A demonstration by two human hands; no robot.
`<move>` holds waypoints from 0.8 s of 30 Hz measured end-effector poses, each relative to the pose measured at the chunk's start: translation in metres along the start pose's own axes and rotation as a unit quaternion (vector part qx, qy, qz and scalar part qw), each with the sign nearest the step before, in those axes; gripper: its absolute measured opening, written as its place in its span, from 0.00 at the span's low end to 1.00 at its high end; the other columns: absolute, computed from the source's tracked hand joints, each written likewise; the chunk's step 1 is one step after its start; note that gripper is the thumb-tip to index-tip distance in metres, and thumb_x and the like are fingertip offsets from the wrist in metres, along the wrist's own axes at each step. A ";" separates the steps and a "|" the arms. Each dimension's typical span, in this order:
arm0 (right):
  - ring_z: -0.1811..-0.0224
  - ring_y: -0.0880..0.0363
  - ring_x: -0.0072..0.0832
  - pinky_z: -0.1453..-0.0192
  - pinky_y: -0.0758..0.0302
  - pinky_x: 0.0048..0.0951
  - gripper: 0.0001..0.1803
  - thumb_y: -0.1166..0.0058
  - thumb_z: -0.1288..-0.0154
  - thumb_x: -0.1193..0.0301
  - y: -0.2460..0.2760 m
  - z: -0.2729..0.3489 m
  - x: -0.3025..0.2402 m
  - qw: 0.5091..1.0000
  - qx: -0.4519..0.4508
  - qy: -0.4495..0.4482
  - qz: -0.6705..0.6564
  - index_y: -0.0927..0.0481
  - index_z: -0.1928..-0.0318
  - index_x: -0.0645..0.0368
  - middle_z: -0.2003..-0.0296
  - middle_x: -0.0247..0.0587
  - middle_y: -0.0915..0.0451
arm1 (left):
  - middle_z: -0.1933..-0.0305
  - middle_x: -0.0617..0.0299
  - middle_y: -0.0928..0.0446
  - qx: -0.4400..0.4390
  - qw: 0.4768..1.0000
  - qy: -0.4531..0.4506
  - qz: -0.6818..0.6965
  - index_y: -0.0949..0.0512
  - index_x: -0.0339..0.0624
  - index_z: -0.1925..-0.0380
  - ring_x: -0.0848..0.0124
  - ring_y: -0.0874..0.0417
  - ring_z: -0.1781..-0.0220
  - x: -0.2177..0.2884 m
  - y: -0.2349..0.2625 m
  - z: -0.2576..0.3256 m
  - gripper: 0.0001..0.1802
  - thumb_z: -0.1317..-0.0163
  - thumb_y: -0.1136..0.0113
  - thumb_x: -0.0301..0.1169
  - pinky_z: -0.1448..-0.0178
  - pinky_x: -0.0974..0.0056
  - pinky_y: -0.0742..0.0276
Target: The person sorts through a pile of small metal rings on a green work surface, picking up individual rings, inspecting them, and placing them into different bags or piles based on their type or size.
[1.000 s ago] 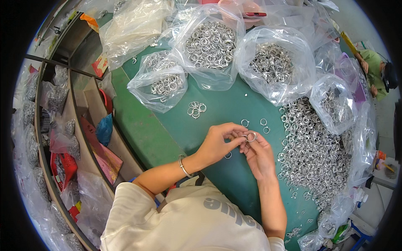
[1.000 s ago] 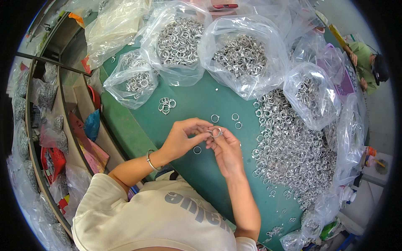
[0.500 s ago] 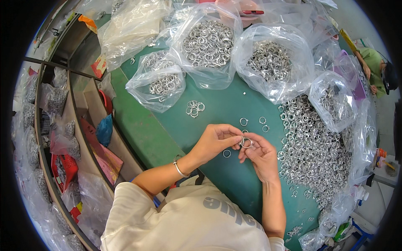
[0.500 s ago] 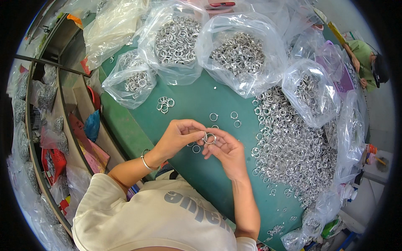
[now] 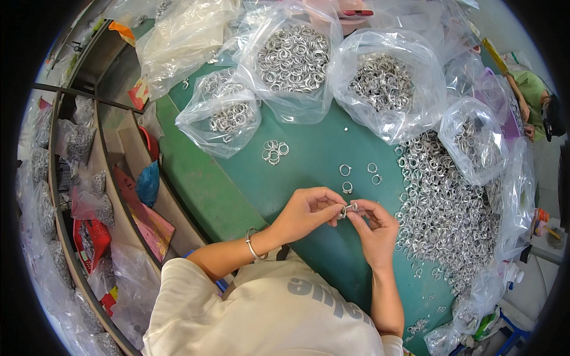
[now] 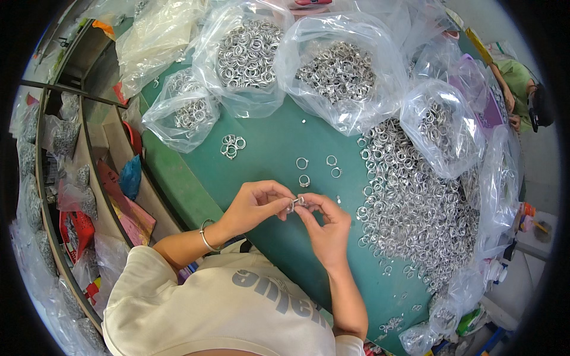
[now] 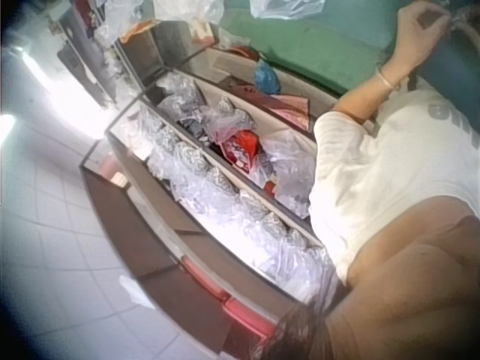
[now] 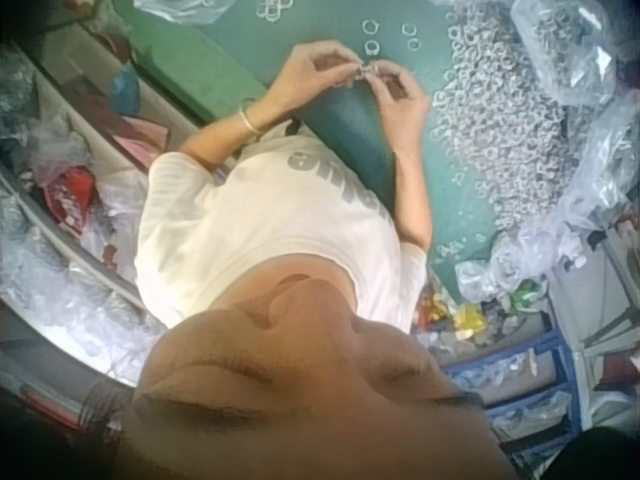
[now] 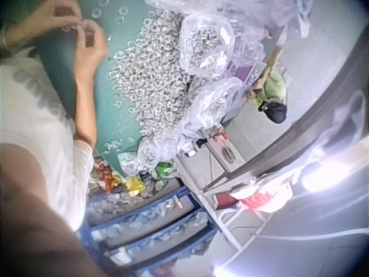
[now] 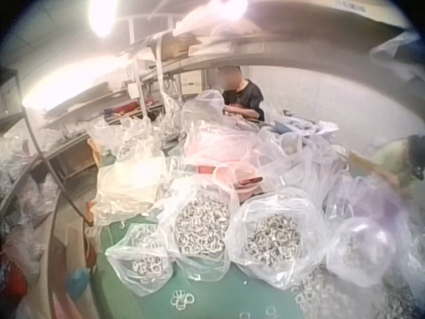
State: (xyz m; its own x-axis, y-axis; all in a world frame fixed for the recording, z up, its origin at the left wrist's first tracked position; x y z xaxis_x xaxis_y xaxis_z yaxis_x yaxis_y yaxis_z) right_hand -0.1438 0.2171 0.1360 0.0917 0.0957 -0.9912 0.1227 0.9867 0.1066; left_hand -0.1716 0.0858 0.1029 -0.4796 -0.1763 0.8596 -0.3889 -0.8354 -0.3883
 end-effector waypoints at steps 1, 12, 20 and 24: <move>0.67 0.22 0.28 0.61 0.26 0.25 0.11 0.41 0.46 0.85 0.000 0.001 0.007 0.997 0.003 -0.040 -0.064 0.19 0.60 0.65 0.68 0.44 0.19 | 0.66 0.61 0.21 -0.003 1.000 0.012 0.020 0.22 0.31 0.60 0.77 0.22 0.68 -0.003 0.000 0.000 0.08 0.36 0.43 0.25 0.62 0.72 0.24; 0.67 0.27 0.35 0.65 0.29 0.30 0.14 0.45 0.49 0.87 -0.006 0.009 -0.045 0.932 0.033 0.236 0.272 0.18 0.60 0.64 0.71 0.42 0.26 | 0.67 0.61 0.21 0.004 0.994 0.064 0.084 0.21 0.32 0.61 0.78 0.22 0.70 -0.009 -0.003 0.000 0.09 0.37 0.42 0.27 0.64 0.73 0.25; 0.68 0.25 0.31 0.64 0.29 0.28 0.10 0.44 0.45 0.86 0.007 0.000 -0.038 0.982 0.016 0.098 0.163 0.19 0.62 0.64 0.68 0.43 0.23 | 0.65 0.61 0.20 -0.010 0.999 0.024 0.042 0.22 0.31 0.57 0.78 0.22 0.68 0.013 -0.012 0.000 0.11 0.36 0.44 0.26 0.61 0.72 0.24; 0.65 0.24 0.22 0.60 0.27 0.23 0.06 0.46 0.40 0.84 0.012 0.004 -0.008 0.999 0.043 -0.023 -0.015 0.21 0.62 0.66 0.66 0.39 0.22 | 0.64 0.61 0.21 -0.025 0.999 0.040 0.012 0.23 0.31 0.55 0.77 0.22 0.65 0.011 -0.016 0.001 0.11 0.36 0.45 0.25 0.58 0.72 0.24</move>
State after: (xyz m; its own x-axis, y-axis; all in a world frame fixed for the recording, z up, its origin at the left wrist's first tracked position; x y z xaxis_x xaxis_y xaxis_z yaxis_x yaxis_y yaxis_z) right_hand -0.1392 0.2279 0.1458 0.1318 0.0588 -0.9895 0.2102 0.9739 0.0859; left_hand -0.1696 0.0967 0.1186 -0.5500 -0.1528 0.8211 -0.4146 -0.8035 -0.4272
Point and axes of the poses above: each hand's wrist, its own z-axis away from the middle knuckle, its own y-axis out of the back of the hand, x = y × z, the point moved 9 cm from there along -z, towards the middle knuckle
